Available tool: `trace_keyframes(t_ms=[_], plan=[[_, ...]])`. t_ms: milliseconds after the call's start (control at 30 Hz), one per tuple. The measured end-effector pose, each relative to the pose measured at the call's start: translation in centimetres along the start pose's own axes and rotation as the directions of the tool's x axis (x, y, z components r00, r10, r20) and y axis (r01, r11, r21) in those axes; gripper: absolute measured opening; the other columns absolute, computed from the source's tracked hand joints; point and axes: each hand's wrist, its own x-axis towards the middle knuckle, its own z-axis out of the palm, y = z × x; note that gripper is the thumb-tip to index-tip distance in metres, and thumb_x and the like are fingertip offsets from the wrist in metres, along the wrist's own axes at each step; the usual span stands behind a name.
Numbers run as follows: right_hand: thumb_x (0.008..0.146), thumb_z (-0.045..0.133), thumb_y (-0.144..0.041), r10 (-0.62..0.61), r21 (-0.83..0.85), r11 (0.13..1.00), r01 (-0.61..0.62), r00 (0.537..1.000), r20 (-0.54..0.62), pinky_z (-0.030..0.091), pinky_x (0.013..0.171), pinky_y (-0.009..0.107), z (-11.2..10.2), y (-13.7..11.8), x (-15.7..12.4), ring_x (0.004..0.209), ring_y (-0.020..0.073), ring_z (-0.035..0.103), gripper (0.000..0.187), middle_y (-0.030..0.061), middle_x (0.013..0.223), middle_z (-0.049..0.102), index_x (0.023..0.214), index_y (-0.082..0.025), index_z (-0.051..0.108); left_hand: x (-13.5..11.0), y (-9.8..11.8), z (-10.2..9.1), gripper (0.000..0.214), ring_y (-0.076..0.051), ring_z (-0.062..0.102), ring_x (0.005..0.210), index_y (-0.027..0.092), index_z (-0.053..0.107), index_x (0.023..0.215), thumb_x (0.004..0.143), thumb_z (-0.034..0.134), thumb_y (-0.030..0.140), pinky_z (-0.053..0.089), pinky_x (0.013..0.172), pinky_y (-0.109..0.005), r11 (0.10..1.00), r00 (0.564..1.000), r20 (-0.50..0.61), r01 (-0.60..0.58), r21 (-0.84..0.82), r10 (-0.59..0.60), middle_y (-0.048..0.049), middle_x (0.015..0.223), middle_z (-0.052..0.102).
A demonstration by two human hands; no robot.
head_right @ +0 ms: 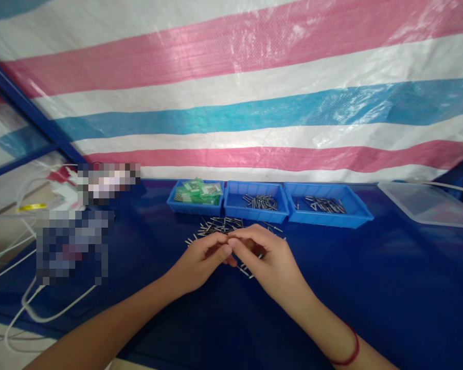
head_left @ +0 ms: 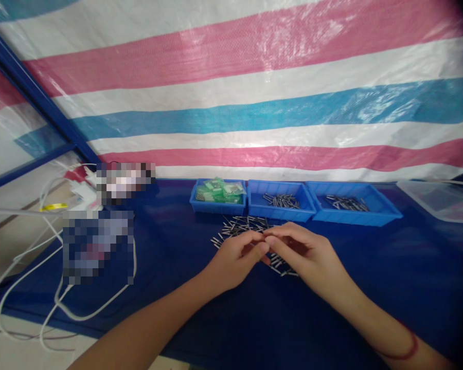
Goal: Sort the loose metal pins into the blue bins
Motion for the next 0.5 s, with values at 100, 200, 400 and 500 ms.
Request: trace_keyframes(t_ms=[100,200,400,500], plan=[[0.081,0.065,-0.034,0.000,0.023,1.000,0.000,1.000,-0.022,0.048,0.061,0.030,0.07,0.24,-0.08,0.070,0.0180,0.060,0.010,0.0038,0.080,0.065,0.083,-0.024,0.069,0.12,-0.06,-0.04,0.032,-0.015,0.063,0.078,0.014,0.061,0.095,0.090,0.051,0.044,0.048,0.072,-0.024,0.999,1.000,0.014,0.003,-0.047,-0.002,-0.0040,0.084,0.064],[0.081,0.065,-0.032,-0.045,0.018,0.999,0.045,0.999,-0.009,0.048,0.063,0.031,-0.06,0.06,-0.08,0.074,0.0192,0.060,0.009,0.0047,0.083,0.065,0.085,-0.025,0.070,0.18,-0.02,-0.02,0.032,-0.014,0.062,0.078,0.014,0.062,0.097,0.089,0.053,0.043,0.049,0.071,-0.024,0.996,1.000,0.028,0.014,-0.089,-0.012,-0.0046,0.085,0.064],[0.083,0.063,-0.028,-0.150,0.008,0.989,0.149,0.989,0.018,0.050,0.064,0.032,-0.53,-0.54,-0.01,0.080,0.0207,0.062,0.014,0.0061,0.088,0.066,0.094,-0.029,0.073,0.17,0.27,-0.11,0.028,-0.013,0.061,0.073,0.014,0.061,0.098,0.085,0.061,0.039,0.049,0.070,-0.024,0.985,0.999,-0.024,0.035,-0.167,-0.040,-0.0031,0.082,0.063],[0.083,0.063,-0.027,-0.172,-0.004,0.985,0.172,0.985,0.016,0.049,0.063,0.033,-0.67,-0.48,0.05,0.079,0.0207,0.062,0.016,0.0060,0.088,0.066,0.095,-0.030,0.073,0.19,0.45,-0.18,0.024,-0.011,0.059,0.069,0.014,0.060,0.092,0.081,0.065,0.035,0.048,0.068,-0.023,0.980,0.996,-0.069,0.035,-0.194,-0.049,-0.0009,0.076,0.061]])
